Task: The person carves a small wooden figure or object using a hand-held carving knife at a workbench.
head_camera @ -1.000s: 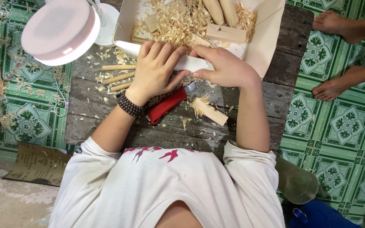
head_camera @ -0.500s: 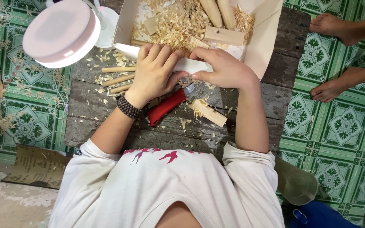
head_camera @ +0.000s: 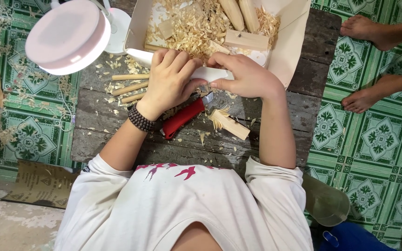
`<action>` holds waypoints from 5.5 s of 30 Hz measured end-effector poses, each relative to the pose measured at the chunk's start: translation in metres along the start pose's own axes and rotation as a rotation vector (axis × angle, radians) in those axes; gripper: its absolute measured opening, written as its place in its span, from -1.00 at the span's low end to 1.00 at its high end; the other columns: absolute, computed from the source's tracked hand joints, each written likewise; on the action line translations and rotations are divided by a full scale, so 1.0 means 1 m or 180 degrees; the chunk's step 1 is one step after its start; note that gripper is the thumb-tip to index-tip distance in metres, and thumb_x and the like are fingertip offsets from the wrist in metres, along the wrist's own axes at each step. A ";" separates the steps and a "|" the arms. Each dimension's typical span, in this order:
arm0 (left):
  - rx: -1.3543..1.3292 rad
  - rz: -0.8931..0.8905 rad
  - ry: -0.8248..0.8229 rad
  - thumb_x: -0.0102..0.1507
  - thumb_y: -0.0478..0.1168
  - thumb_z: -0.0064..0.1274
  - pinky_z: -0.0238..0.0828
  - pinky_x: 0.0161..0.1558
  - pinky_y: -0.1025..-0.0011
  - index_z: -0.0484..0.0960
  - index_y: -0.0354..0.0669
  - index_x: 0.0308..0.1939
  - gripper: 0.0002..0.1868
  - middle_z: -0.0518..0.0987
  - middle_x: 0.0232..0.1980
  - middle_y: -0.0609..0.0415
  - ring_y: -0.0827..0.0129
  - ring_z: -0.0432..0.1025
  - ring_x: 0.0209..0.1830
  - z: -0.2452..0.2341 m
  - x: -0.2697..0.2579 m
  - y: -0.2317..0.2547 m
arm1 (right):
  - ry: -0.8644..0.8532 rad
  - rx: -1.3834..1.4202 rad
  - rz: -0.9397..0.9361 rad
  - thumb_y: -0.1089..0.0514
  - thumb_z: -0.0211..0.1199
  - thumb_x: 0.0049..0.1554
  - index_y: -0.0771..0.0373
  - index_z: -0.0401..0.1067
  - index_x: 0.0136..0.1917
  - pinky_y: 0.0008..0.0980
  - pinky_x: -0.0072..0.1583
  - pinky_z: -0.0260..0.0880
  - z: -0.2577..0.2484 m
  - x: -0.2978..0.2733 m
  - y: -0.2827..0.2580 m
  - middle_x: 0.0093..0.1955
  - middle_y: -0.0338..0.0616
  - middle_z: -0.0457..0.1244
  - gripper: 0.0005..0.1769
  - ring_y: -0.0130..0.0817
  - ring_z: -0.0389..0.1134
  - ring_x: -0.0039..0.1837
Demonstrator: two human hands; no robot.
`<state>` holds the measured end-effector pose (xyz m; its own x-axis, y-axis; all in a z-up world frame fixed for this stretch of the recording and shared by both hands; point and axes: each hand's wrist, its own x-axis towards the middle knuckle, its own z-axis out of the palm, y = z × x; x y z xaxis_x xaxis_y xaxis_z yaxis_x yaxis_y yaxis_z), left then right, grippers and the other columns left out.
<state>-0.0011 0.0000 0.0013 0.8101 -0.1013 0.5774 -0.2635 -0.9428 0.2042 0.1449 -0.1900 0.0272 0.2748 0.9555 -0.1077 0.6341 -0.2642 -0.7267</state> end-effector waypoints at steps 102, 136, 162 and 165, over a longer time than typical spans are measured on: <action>0.0202 0.0349 -0.0106 0.17 0.01 0.37 0.11 0.15 0.34 0.56 -0.03 0.02 -0.54 0.52 -0.16 0.15 0.32 0.41 -0.12 0.011 -0.078 0.023 | 0.1555 0.0346 0.0246 0.37 0.33 0.07 0.40 0.27 0.12 -0.33 0.03 0.33 0.105 -0.114 0.006 0.02 -0.01 0.29 -0.62 -0.26 0.28 -0.06; -0.0866 0.0406 0.0290 0.24 -0.31 0.28 0.39 -0.02 0.35 0.48 -0.23 0.30 -0.44 0.49 0.11 -0.01 0.22 0.44 -0.09 0.005 -0.069 0.051 | 0.2082 0.2482 0.0646 0.30 0.23 0.24 0.32 0.19 0.39 -0.47 -0.14 0.39 0.145 -0.100 0.003 0.00 -0.05 0.31 -0.51 -0.39 0.33 -0.17; -0.2110 0.0070 -0.0075 0.29 -0.36 -0.12 0.35 -0.32 0.35 0.40 -0.32 0.15 -0.67 0.45 -0.17 -0.06 0.25 0.31 -0.43 0.014 -0.065 0.048 | 0.2969 -0.0665 0.0238 0.40 0.28 0.08 0.34 0.21 0.28 -0.20 -0.01 0.42 0.142 -0.092 0.000 0.04 0.05 0.29 -0.48 -0.08 0.38 -0.04; -0.2199 -0.0242 -0.0056 0.39 -0.34 -0.18 0.40 -0.20 0.25 0.32 -0.39 0.22 -0.67 0.48 -0.03 -0.18 0.07 0.43 -0.27 0.005 -0.062 0.049 | 0.2924 -0.0797 0.0414 0.41 0.36 0.01 0.32 0.20 0.27 -0.14 0.02 0.43 0.148 -0.091 0.005 0.07 0.07 0.28 -0.40 0.01 0.41 0.00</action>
<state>-0.0617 -0.0412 -0.0289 0.8464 -0.0535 0.5298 -0.4738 -0.5300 0.7033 0.0164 -0.2584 -0.0667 0.7456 0.4688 0.4736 0.6653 -0.4830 -0.5693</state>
